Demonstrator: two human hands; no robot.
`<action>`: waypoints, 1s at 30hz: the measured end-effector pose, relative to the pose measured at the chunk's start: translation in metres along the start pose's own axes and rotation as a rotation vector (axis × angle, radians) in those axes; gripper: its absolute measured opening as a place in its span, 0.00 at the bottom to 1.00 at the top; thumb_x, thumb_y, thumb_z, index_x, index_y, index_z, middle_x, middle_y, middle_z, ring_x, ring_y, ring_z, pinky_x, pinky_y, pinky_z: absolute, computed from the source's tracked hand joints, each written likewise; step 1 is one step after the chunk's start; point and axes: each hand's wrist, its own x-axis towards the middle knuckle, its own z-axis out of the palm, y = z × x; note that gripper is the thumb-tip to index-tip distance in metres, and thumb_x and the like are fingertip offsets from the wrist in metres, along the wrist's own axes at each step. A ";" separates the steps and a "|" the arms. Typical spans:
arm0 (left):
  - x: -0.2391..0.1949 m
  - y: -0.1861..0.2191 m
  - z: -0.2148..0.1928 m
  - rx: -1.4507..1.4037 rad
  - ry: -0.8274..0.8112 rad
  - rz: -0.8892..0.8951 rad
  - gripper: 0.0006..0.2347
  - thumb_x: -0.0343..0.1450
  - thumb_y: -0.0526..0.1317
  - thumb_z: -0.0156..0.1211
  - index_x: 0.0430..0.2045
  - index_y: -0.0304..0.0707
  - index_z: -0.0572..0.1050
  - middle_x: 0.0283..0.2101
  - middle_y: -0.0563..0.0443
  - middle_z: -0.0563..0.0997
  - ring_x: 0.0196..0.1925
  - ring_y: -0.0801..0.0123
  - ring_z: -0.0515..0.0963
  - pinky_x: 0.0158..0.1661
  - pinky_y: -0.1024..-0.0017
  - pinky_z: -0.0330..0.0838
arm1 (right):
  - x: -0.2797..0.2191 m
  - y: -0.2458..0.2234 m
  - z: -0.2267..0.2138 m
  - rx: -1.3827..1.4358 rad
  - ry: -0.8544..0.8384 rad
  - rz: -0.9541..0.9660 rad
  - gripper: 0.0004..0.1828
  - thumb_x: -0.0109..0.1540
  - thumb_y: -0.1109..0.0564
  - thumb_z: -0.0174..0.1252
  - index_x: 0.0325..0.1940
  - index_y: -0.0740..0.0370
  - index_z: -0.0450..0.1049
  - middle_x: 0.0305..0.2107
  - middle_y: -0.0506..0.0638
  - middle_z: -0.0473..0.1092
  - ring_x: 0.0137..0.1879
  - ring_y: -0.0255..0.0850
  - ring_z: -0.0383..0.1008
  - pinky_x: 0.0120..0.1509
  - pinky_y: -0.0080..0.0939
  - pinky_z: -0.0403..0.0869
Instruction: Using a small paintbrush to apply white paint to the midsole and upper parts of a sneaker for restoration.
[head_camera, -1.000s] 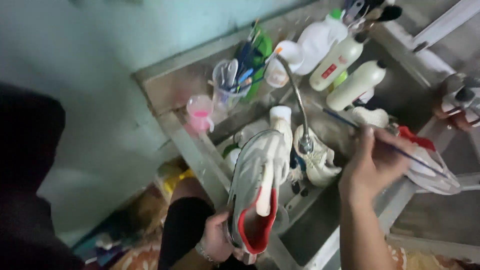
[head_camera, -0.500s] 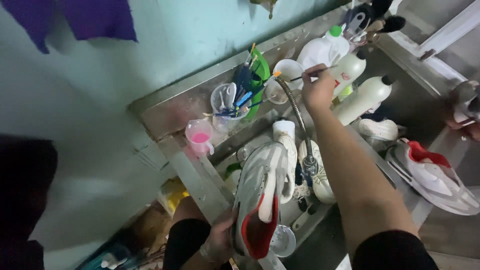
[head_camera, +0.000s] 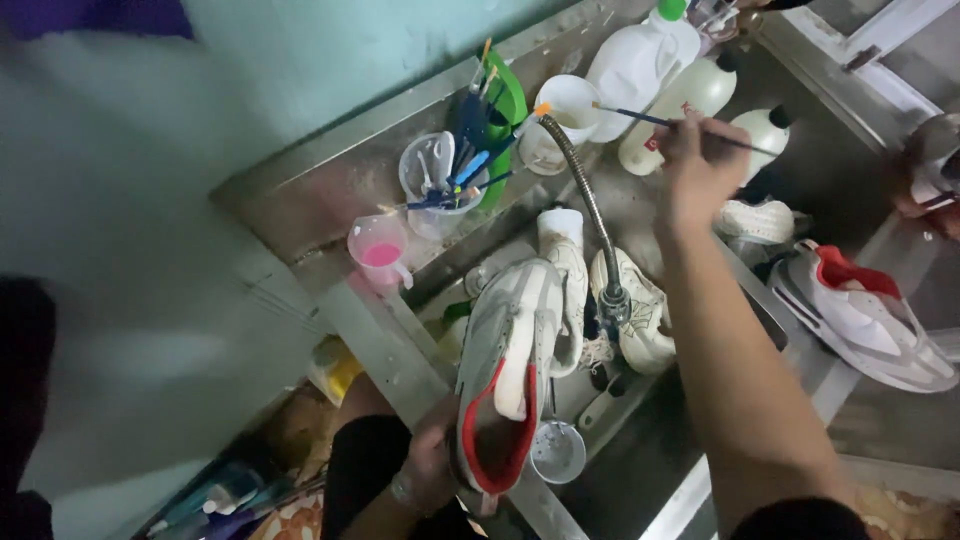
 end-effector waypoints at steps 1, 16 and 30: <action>0.000 -0.004 0.002 -0.264 0.018 -0.094 0.19 0.90 0.46 0.49 0.63 0.33 0.87 0.63 0.33 0.92 0.67 0.48 0.91 0.70 0.50 0.85 | -0.010 -0.022 -0.011 0.086 0.055 0.113 0.08 0.73 0.58 0.72 0.50 0.56 0.76 0.40 0.60 0.91 0.43 0.42 0.99 0.48 0.40 0.97; 0.011 0.002 0.013 -1.113 -0.045 -0.440 0.32 0.87 0.55 0.47 0.83 0.29 0.74 0.83 0.30 0.79 0.87 0.37 0.75 0.87 0.42 0.67 | -0.207 -0.075 -0.164 0.416 -0.151 0.358 0.09 0.80 0.67 0.66 0.52 0.55 0.78 0.46 0.63 0.83 0.47 0.50 0.87 0.61 0.49 0.89; 0.011 0.006 0.008 -1.001 -0.007 -0.467 0.29 0.86 0.51 0.49 0.78 0.28 0.79 0.79 0.26 0.83 0.83 0.33 0.80 0.84 0.40 0.71 | -0.206 -0.061 -0.144 0.329 -0.179 0.263 0.12 0.81 0.67 0.68 0.54 0.54 0.74 0.38 0.56 0.76 0.46 0.53 0.91 0.61 0.56 0.92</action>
